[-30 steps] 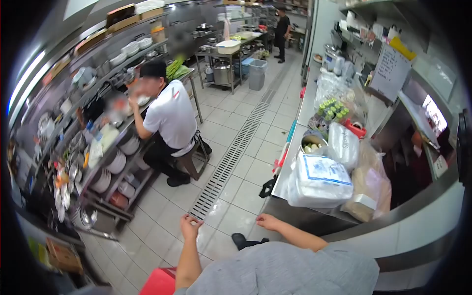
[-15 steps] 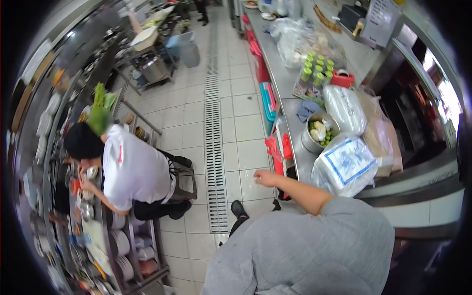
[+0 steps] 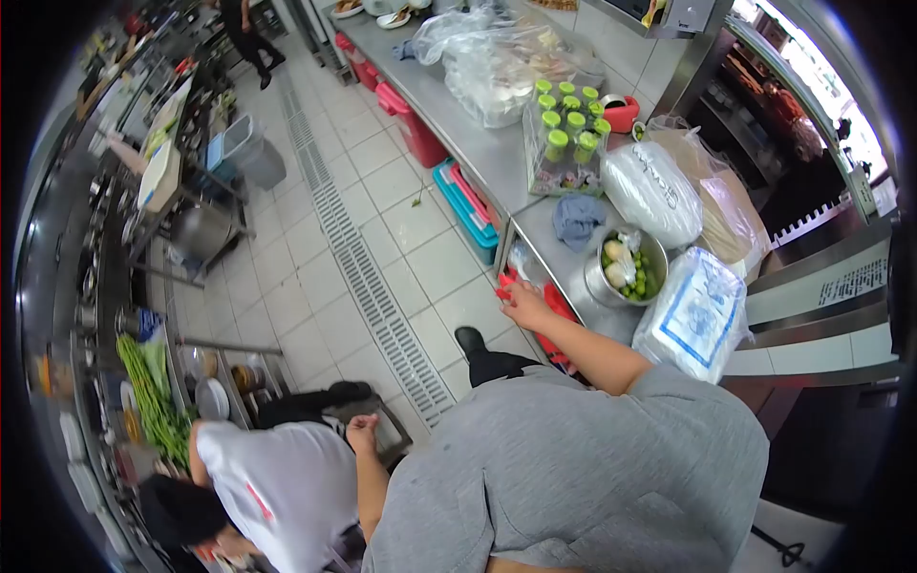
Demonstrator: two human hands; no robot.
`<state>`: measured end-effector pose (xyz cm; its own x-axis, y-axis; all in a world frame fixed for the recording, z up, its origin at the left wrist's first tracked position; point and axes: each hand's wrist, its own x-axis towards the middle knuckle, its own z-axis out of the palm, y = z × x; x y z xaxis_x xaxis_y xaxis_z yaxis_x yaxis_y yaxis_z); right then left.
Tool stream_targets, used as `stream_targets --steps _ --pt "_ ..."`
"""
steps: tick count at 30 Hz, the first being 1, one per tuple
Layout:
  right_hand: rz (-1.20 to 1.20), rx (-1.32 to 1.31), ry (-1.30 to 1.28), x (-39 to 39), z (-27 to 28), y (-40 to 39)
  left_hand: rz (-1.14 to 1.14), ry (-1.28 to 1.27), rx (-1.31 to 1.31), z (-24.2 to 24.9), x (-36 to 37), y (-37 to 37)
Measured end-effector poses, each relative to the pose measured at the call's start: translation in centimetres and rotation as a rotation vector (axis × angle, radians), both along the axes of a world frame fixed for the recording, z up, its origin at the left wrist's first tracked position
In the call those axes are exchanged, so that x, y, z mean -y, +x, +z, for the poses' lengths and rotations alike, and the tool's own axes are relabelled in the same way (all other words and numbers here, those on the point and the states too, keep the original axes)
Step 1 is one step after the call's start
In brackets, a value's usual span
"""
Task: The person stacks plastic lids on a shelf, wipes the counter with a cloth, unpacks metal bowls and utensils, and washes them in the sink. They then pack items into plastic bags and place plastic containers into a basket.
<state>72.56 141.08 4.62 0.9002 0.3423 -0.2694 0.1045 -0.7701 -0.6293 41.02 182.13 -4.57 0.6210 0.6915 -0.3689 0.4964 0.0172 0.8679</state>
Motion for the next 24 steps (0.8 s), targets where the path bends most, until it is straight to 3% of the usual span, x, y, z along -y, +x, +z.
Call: stream_targets --steps 3,5,6,7,10,12,15,20,24 --pt "-0.185 0.078 0.011 -0.7 -0.9 5.8 0.039 -0.021 0.101 0.5 -3.1 8.8" --pt "-0.342 0.118 0.184 -0.8 -0.9 9.9 -0.081 0.042 0.035 -1.0 -4.6 12.6" --pt "-0.390 0.060 0.252 -1.3 -0.1 11.6 -0.208 0.225 -0.094 -2.1 -5.6 14.1" --pt "-0.400 0.062 0.261 -1.8 0.4 13.2 -0.267 0.250 -0.212 -3.6 -6.7 15.4" --pt "-0.368 -0.039 0.401 -3.4 2.1 17.5 -0.318 0.425 -0.189 -4.0 -7.3 18.5" --pt "-0.348 0.047 0.390 -5.3 2.0 20.2 -0.182 0.310 -0.433 -3.6 -7.9 20.4" --pt "-0.314 0.197 0.272 -8.5 4.4 25.0 -0.195 0.370 -0.505 -6.8 -11.5 21.2" --pt "-0.406 0.178 0.131 -14.2 4.3 33.1 -0.364 0.290 -0.699 -7.0 -18.4 26.3" --pt "-0.457 0.146 0.024 -19.1 3.7 37.8 -0.581 0.279 -0.711 -6.1 -25.7 35.1"
